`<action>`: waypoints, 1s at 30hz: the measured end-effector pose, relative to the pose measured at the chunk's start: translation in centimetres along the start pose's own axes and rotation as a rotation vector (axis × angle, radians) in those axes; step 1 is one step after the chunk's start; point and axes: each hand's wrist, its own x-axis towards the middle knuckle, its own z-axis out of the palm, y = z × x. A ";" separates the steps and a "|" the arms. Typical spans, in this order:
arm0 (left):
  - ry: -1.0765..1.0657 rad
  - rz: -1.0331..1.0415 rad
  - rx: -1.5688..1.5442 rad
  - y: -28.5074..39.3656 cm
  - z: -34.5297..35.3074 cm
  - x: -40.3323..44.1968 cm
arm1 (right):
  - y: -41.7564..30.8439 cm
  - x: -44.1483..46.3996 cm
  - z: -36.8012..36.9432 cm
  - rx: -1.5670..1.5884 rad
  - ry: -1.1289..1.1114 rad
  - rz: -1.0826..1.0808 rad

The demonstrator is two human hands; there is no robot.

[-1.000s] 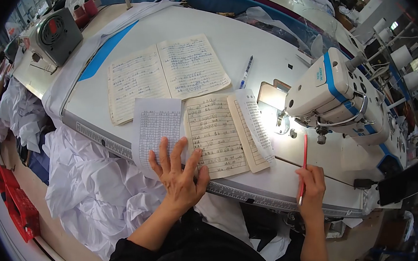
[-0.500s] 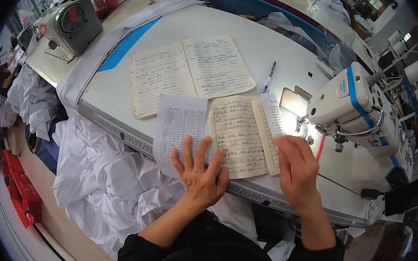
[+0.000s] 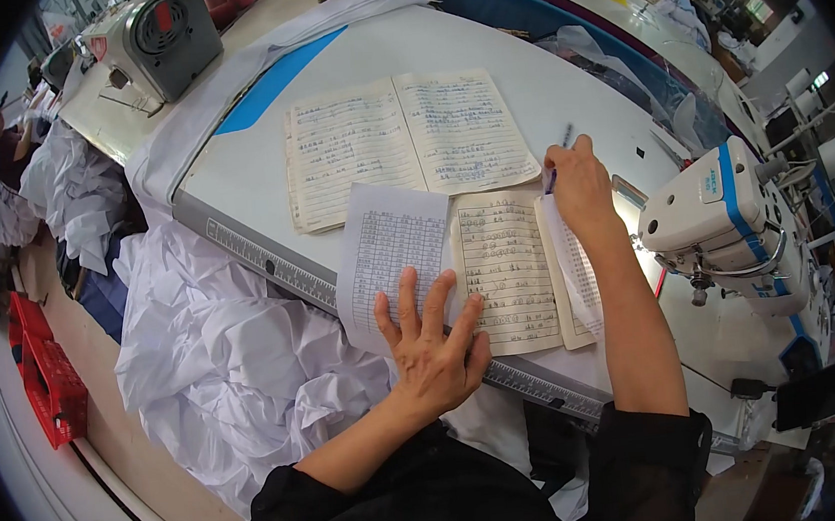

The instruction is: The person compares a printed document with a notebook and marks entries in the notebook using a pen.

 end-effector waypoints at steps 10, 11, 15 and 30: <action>0.019 -0.001 0.013 0.0 0.0 0.1 | -0.5 1.4 -0.7 -0.133 0.082 0.111; 0.022 0.000 0.013 0.0 0.1 0.0 | -0.9 1.4 -1.2 -0.071 0.166 0.117; 0.021 -0.001 0.021 0.0 0.2 0.0 | -4.7 -1.7 -7.7 0.916 0.487 -0.179; -0.010 0.011 0.114 0.3 -0.3 0.3 | -9.4 -17.4 -23.9 1.309 0.461 -0.782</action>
